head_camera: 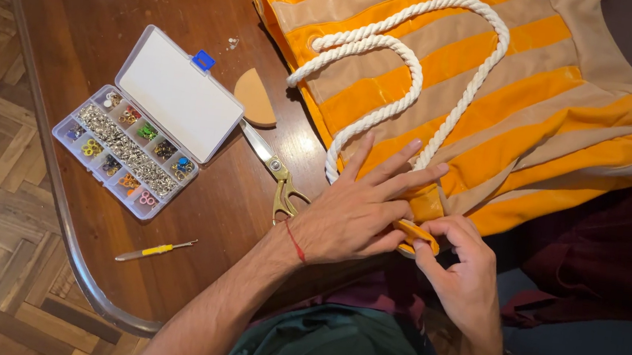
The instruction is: Installing metal grommets onto a striped fabric bag using a hand punch tool
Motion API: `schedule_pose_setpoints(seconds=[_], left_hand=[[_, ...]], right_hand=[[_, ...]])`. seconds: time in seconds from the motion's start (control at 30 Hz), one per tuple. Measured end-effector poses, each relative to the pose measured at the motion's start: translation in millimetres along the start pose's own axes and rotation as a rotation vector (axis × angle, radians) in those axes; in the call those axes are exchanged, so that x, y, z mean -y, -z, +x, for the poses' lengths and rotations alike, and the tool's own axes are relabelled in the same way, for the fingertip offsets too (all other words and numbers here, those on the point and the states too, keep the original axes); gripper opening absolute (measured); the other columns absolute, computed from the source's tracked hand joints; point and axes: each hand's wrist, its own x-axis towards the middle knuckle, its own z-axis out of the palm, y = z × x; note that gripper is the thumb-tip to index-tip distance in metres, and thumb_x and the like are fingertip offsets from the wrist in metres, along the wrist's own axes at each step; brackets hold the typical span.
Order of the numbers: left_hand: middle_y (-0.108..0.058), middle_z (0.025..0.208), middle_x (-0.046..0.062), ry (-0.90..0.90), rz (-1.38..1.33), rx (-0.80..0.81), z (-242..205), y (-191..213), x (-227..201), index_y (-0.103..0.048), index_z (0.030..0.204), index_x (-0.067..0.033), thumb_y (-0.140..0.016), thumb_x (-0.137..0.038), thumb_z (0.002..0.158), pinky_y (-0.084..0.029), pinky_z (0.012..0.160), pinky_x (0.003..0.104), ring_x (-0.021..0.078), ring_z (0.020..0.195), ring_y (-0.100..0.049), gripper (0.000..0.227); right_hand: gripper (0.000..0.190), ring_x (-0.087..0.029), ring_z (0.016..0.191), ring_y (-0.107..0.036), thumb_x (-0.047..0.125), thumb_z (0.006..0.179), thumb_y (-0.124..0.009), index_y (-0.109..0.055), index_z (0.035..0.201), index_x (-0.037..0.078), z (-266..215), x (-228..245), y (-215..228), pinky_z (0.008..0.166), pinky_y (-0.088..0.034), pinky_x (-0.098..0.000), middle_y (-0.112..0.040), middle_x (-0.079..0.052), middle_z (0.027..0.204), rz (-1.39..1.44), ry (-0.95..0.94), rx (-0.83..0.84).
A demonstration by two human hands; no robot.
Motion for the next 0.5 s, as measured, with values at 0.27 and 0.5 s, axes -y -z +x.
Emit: schedule_pose_setpoints(seconds=[0.27, 0.5], left_hand=[[-0.038, 0.189, 0.006, -0.032, -0.085, -0.057, -3, 6, 4, -0.073, 0.104, -0.0201, -0.09, -0.039, 0.108, -0.01, 0.144, 0.093, 0.0458, 0.183, -0.024, 0.026], [-0.036, 0.19, 0.004, -0.047, -0.04, -0.058, -2, 4, 2, -0.076, 0.112, -0.0237, -0.077, -0.048, 0.116, -0.014, 0.142, 0.096, 0.0452, 0.183, -0.024, 0.024]], right_hand=[[0.011, -0.02, 0.094, -0.073, -0.006, 0.093, -0.082, -0.081, 0.099, 0.004, -4, 6, -2, 0.09, -0.059, -0.0343, -0.081, -0.007, 0.099, -0.034, 0.125, -0.089], [0.016, -0.023, 0.093, -0.069, -0.002, 0.091, -0.087, -0.076, 0.098, 0.008, -3, 11, -6, 0.094, -0.052, -0.0392, -0.076, -0.004, 0.099, -0.164, 0.243, -0.152]])
